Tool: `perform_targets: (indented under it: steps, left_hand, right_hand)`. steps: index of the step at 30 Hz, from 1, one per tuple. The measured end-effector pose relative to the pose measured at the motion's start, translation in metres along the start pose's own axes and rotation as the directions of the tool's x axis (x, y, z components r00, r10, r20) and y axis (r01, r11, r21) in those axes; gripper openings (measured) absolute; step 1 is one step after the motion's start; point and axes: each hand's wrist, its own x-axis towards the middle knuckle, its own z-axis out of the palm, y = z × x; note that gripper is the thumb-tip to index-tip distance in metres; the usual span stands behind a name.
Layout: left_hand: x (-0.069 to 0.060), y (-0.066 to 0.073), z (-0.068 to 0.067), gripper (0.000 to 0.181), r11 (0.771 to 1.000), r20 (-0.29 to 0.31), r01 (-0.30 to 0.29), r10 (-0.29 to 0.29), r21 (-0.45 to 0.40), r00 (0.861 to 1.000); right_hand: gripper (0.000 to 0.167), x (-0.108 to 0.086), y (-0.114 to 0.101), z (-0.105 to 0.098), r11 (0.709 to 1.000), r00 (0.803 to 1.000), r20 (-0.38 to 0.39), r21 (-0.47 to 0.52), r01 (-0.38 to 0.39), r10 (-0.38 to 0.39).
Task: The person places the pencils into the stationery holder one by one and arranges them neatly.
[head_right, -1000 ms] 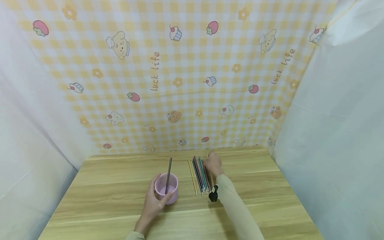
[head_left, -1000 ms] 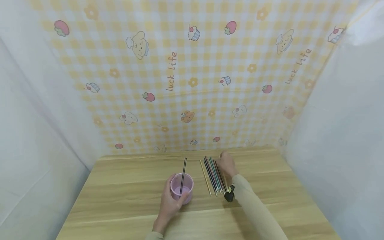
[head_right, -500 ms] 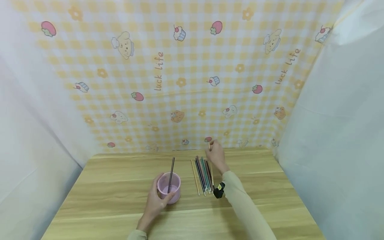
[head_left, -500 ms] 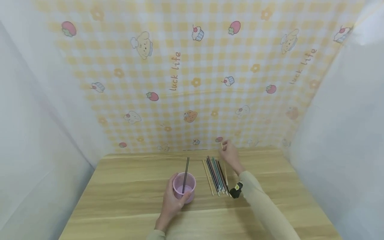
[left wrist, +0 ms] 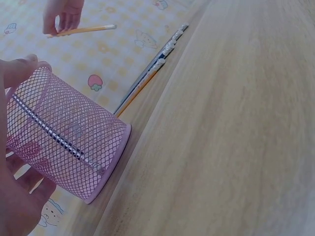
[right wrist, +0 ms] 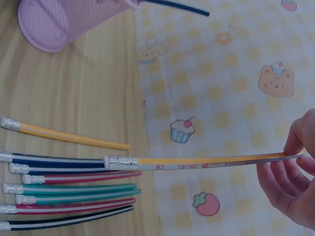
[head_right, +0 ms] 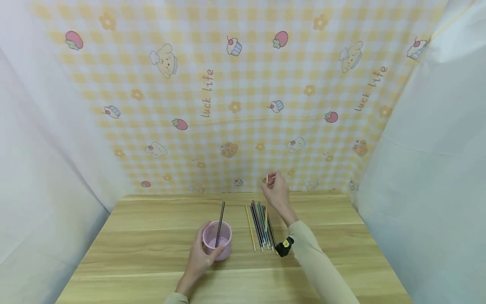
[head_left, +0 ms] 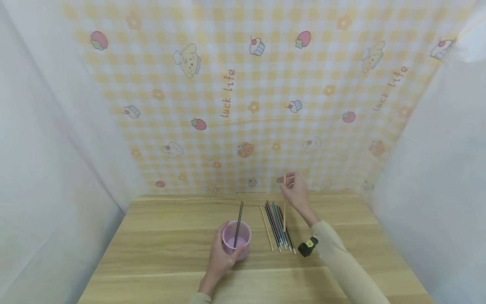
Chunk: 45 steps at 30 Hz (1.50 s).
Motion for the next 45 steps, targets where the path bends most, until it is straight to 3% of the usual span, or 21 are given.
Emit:
perform_targets:
  steps: [12,20,28,32,39,45]
  left_hand:
    - [-0.001,0.000,0.002,0.093,0.999,0.016,0.037,-0.037,-0.017,0.999]
    - [-0.001,-0.002,0.001,0.092,0.999,0.007,0.029,-0.029,-0.023,1.000]
    - [-0.001,0.000,0.002,0.094,0.999,0.007,0.031,-0.031,-0.014,0.999]
    - [-0.001,0.000,0.002,0.093,1.000,0.008,0.023,-0.023,-0.018,1.000]
    - [-0.001,0.001,0.002,0.093,1.000,0.017,0.019,-0.018,-0.023,1.000]
    - [-0.003,0.001,0.001,0.092,0.999,0.015,0.020,-0.019,-0.047,1.000]
  right_hand:
    - [0.036,-0.006,-0.040,-0.008,0.990,0.991,-0.085,0.090,0.111,-0.103]
    - [0.036,-0.010,-0.066,-0.010,0.976,0.981,-0.118,0.139,0.167,-0.152]
    - [0.035,-0.018,-0.083,-0.006,0.940,0.959,-0.165,0.218,0.264,-0.231]
    - [0.034,-0.022,-0.086,-0.001,0.924,0.958,-0.151,0.261,0.278,-0.245]
    - [0.036,-0.032,-0.091,0.007,0.917,0.975,-0.085,0.333,0.221,-0.204]
    - [0.033,-0.047,-0.110,0.013,0.912,0.969,-0.054,0.331,0.244,-0.240]
